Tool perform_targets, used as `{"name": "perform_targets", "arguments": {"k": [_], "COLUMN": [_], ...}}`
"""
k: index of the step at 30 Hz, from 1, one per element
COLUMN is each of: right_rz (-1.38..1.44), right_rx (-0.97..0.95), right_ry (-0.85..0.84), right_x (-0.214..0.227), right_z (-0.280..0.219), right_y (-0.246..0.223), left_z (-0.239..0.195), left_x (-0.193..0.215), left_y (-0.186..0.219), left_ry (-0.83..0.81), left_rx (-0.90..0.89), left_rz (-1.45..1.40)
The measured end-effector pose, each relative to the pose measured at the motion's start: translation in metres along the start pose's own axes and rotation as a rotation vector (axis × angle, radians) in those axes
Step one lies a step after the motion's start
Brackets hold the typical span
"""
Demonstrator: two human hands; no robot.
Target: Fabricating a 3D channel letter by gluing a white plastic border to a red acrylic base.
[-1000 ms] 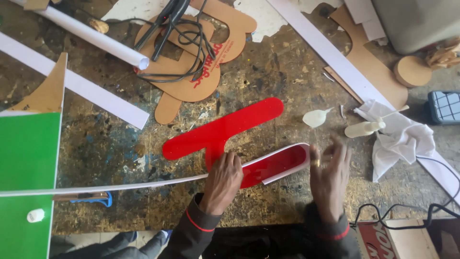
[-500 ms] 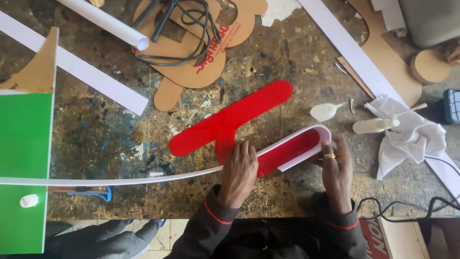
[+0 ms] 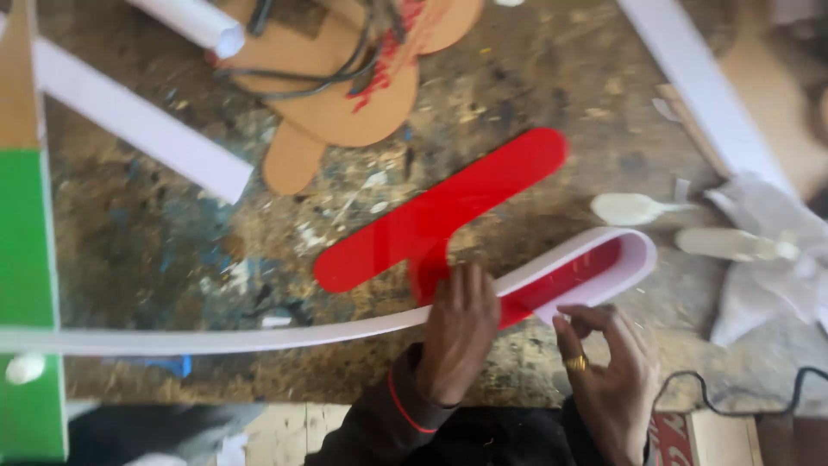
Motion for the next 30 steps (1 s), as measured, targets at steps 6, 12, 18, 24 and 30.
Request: {"name": "perform_targets", "arguments": {"k": [6,12,18,24,30], "right_rz": [0.07,-0.08,0.008,-0.01,0.08], "right_rx": [0.386,0.452,0.389,0.494,0.269], "right_ry": [-0.144,-0.086,-0.05,0.022,0.163], "right_x": [-0.045,-0.027,-0.02,-0.022,-0.007], "right_z": [0.017,0.027,0.041,0.033,0.045], "right_y": [-0.06,-0.044,-0.014,-0.028,-0.005], "left_z": [0.005,0.0,-0.005,-0.004,-0.003], "left_x": [0.0,0.002,-0.017,-0.002,-0.009], "left_y": [-0.005,-0.003,0.003,-0.001,-0.002], "left_ry": [-0.019,0.064,0.006,0.066,-0.021], "left_rx": [0.063,0.02,0.052,0.04,0.04], "left_rz": [-0.022,-0.035,-0.025,0.058,0.012]}}
Point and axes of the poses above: each hand's wrist, its own z-axis towards the middle knuckle, its own x-axis out of the back of the hand, y = z × x, the point moved 6 cm from there along z, towards the middle knuckle, and after that the axes turned 7 degrees about -y, right-handed, at the moved point
